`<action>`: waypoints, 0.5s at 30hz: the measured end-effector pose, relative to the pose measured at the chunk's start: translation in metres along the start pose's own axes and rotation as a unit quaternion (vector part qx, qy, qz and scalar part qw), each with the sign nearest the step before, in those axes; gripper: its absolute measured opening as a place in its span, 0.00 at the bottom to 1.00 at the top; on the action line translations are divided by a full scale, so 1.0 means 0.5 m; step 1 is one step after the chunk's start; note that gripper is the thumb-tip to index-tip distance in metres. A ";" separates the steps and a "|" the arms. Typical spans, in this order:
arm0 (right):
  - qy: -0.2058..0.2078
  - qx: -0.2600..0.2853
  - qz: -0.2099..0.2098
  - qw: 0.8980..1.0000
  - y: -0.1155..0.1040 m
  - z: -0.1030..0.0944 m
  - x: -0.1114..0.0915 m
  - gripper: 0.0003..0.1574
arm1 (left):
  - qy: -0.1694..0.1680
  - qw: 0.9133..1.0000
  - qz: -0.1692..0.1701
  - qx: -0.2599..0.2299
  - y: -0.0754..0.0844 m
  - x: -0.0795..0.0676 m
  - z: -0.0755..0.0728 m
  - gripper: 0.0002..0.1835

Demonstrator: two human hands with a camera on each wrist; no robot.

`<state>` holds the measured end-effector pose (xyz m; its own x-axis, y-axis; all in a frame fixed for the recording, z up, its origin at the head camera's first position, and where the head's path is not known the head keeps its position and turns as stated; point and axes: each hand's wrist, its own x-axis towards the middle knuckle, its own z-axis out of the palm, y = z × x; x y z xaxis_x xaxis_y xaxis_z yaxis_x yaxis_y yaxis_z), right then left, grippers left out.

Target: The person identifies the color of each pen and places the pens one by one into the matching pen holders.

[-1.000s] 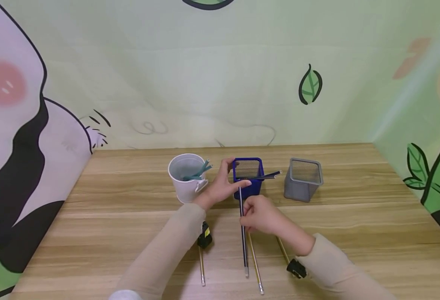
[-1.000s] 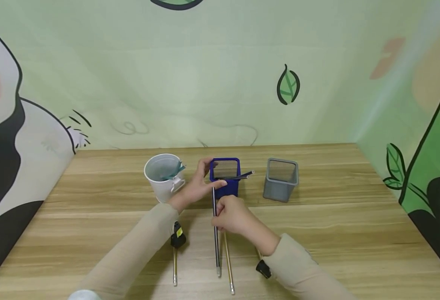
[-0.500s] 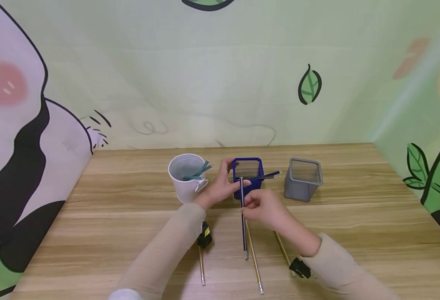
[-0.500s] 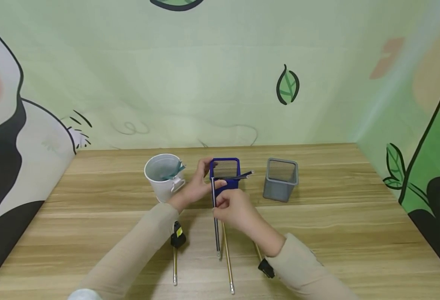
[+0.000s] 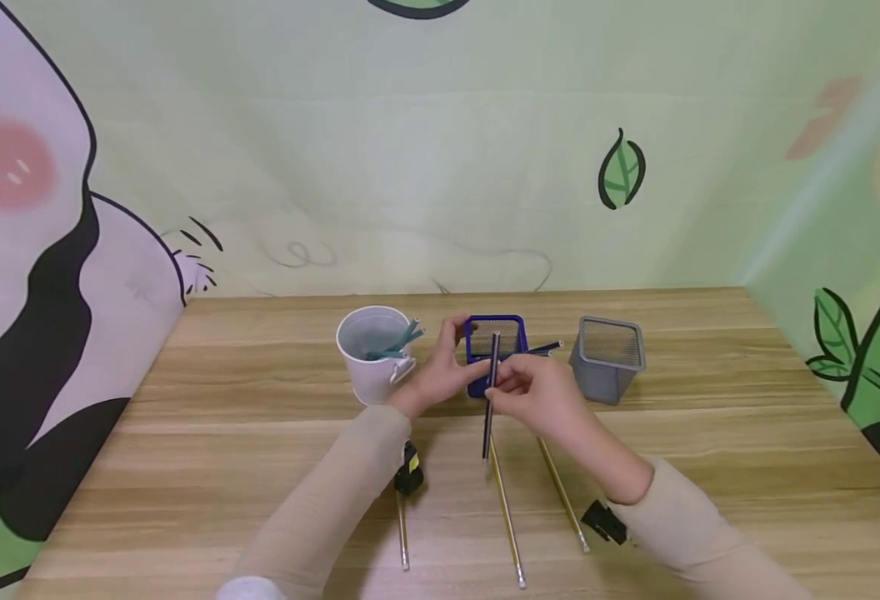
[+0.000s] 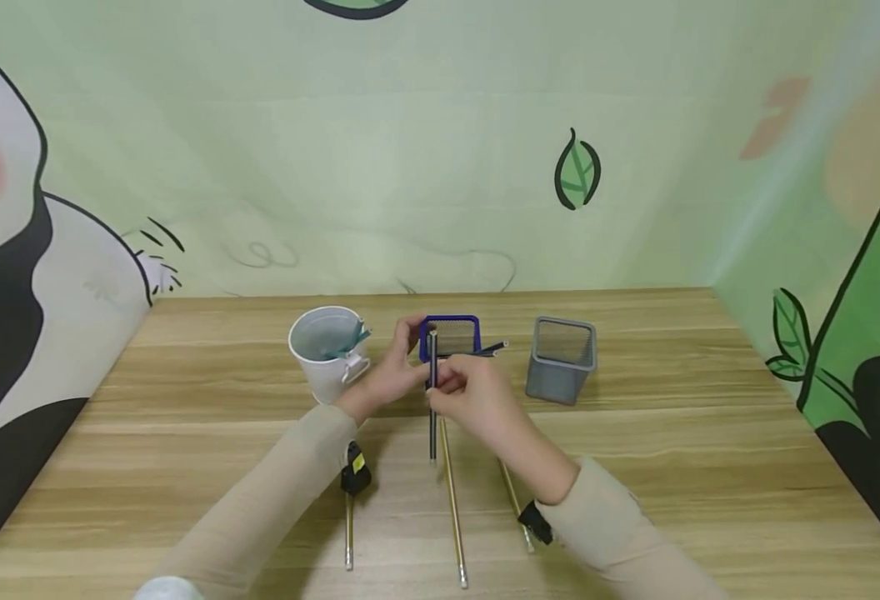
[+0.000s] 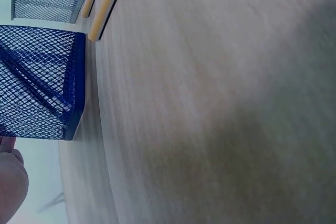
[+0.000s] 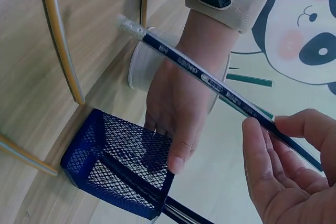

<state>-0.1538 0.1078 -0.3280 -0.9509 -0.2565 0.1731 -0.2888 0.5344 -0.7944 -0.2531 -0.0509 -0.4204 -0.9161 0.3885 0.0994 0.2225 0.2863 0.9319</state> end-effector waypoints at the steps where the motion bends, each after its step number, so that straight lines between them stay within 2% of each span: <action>1: 0.007 -0.002 0.001 1.000 -0.001 -0.001 0.000 0.03 | 0.001 1.000 0.003 -0.001 0.000 0.000 0.000 0.41; 7: 0.058 -0.006 -0.007 0.998 -0.008 -0.005 0.005 0.02 | 0.004 1.000 0.023 -0.014 0.001 0.003 0.000 0.40; 15: 0.133 -0.002 -0.044 0.990 -0.018 -0.014 0.008 0.02 | 0.008 0.999 0.035 -0.023 -0.003 0.002 0.004 0.40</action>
<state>-0.1557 0.1078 -0.3160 -0.9178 -0.0818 0.3885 -0.3713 0.5236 -0.7668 -0.2536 -0.0492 -0.4225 -0.9039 0.3926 0.1698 0.2711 0.2187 0.9374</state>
